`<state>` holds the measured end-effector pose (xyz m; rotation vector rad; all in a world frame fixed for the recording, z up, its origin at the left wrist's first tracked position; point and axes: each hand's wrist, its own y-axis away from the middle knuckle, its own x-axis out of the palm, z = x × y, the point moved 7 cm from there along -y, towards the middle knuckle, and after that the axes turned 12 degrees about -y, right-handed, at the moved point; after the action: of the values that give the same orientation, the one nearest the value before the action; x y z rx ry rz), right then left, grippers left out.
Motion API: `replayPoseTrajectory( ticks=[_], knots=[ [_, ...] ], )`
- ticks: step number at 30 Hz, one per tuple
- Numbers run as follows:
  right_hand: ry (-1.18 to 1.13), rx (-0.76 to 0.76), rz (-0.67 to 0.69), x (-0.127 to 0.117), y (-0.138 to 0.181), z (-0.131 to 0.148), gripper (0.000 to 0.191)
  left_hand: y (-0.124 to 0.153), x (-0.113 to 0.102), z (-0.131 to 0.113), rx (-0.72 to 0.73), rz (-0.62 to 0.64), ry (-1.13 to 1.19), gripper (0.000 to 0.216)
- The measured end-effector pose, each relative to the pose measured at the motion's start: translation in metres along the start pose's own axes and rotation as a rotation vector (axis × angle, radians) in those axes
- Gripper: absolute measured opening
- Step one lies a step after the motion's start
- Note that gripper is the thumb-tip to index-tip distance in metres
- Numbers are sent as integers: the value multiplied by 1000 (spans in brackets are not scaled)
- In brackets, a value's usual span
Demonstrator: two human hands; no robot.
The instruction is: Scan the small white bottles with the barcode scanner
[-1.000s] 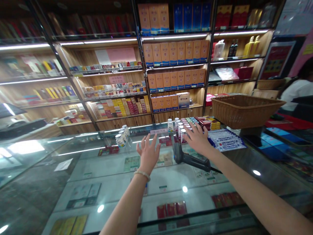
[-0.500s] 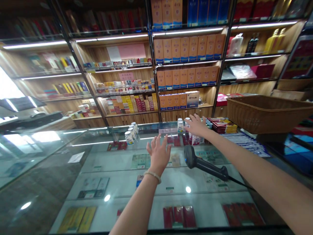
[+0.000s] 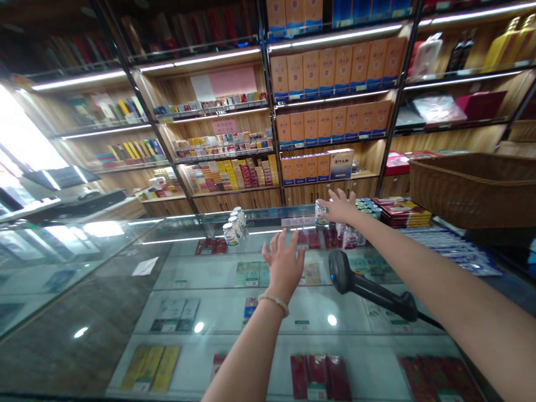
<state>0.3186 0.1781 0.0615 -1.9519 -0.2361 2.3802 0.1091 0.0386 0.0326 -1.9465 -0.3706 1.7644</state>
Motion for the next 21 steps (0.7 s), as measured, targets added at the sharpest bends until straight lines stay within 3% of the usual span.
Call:
replayPoseTrajectory(
  ticks=[10,15,21],
  knots=[
    [-7,-64,-96,-9,-4,0,33,-1,1,-1,-11,26,-9,46],
    [-19,-91,-100,-15,1,5,28,-2,2,-1,-22,48,-7,47],
    [-96,-121,-205,-42,26,16,33,-2,0,-3,-8,17,-10,50]
  ],
)
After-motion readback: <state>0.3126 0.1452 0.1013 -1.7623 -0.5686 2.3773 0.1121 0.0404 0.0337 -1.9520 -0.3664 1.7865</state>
